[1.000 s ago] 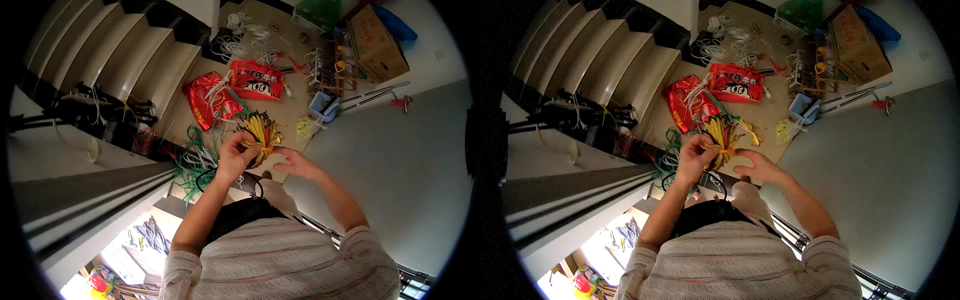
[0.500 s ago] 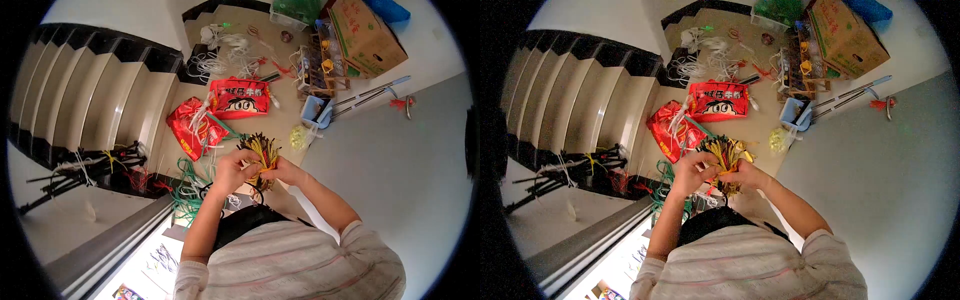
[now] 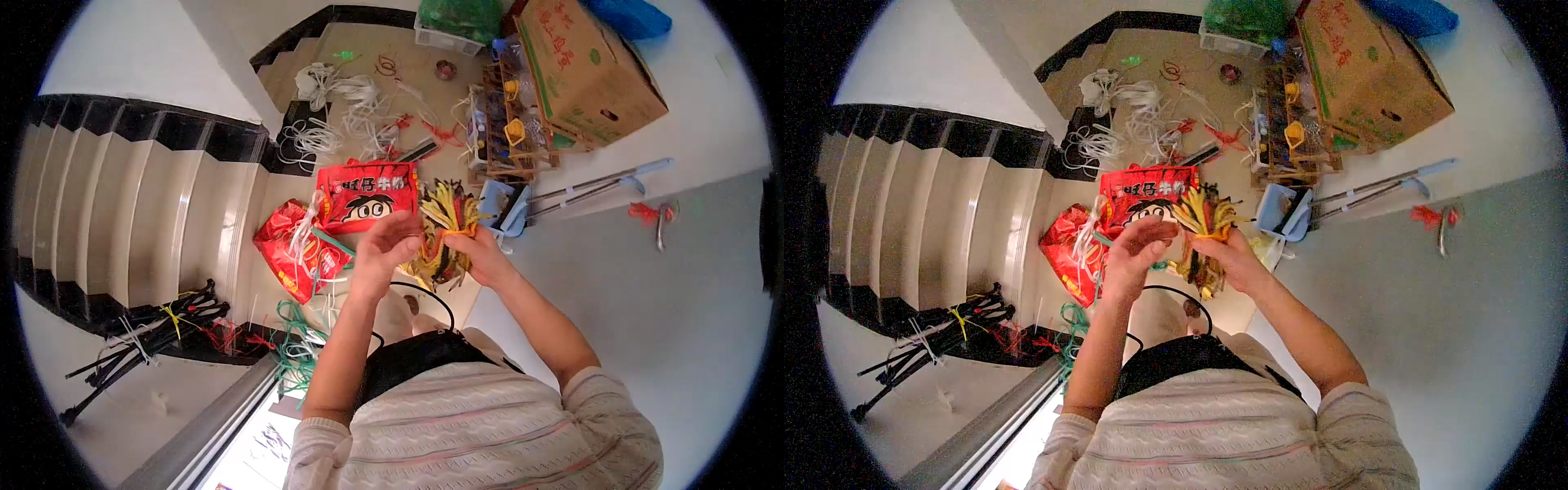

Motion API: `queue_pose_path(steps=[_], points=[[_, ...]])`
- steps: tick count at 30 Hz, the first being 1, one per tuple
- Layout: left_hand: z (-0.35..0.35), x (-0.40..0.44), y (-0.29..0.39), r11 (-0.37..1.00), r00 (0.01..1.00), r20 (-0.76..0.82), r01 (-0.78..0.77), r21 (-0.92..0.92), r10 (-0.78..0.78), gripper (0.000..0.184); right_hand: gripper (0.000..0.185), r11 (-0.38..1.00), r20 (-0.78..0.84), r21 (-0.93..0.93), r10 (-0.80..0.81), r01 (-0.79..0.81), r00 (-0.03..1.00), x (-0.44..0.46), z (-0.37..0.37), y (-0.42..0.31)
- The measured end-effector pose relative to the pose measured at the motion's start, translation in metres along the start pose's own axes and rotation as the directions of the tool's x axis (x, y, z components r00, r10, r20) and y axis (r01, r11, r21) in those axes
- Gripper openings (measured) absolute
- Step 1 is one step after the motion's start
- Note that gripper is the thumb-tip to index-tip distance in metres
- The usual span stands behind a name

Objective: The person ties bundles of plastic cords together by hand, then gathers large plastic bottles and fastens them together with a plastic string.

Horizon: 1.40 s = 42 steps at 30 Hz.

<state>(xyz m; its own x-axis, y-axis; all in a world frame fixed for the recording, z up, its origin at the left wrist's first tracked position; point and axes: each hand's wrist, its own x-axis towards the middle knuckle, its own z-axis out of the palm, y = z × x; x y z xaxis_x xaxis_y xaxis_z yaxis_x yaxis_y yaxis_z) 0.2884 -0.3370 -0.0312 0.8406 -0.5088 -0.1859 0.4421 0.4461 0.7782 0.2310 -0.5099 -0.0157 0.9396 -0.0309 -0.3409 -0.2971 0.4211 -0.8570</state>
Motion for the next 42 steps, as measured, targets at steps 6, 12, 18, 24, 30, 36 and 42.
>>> queue_pose_path(steps=[6,12,18,24,30,36,42], points=[[-0.025,0.081,-0.019,0.977,0.974,0.136,0.195,-0.085,-0.183,0.066,0.035,0.925,0.184,-0.339,-0.114,0.171,0.976,0.113,0.022,-0.023],[-0.039,0.166,0.031,0.941,0.943,0.095,0.326,-0.087,-0.318,0.045,0.039,0.297,0.329,-0.874,-0.222,0.385,0.918,0.217,0.023,-0.071],[-0.053,0.235,0.067,0.946,0.955,-0.107,0.251,-0.205,-0.276,0.041,0.033,0.781,0.108,-0.624,0.034,0.041,0.994,0.273,-0.06,-0.074],[-0.117,0.308,0.092,0.949,0.988,-0.137,0.03,-0.314,-0.076,0.036,0.03,0.659,-0.136,-0.725,0.148,-0.2,0.98,0.301,-0.194,-0.077],[-0.143,0.411,0.057,0.952,0.975,-0.222,-0.053,-0.301,-0.016,0.041,0.035,0.293,-0.17,-0.92,0.296,-0.259,0.94,0.377,-0.303,-0.066],[-0.079,0.537,0.014,0.944,0.911,-0.374,0.048,-0.327,-0.175,0.04,0.049,-0.087,-0.012,-0.994,0.662,0.061,0.749,0.415,-0.344,-0.07],[-0.015,0.66,-0.032,0.91,0.908,-0.212,0.293,-0.293,-0.361,0.036,0.042,0.154,-0.047,-0.949,0.793,-0.274,0.608,0.484,-0.33,-0.154]])
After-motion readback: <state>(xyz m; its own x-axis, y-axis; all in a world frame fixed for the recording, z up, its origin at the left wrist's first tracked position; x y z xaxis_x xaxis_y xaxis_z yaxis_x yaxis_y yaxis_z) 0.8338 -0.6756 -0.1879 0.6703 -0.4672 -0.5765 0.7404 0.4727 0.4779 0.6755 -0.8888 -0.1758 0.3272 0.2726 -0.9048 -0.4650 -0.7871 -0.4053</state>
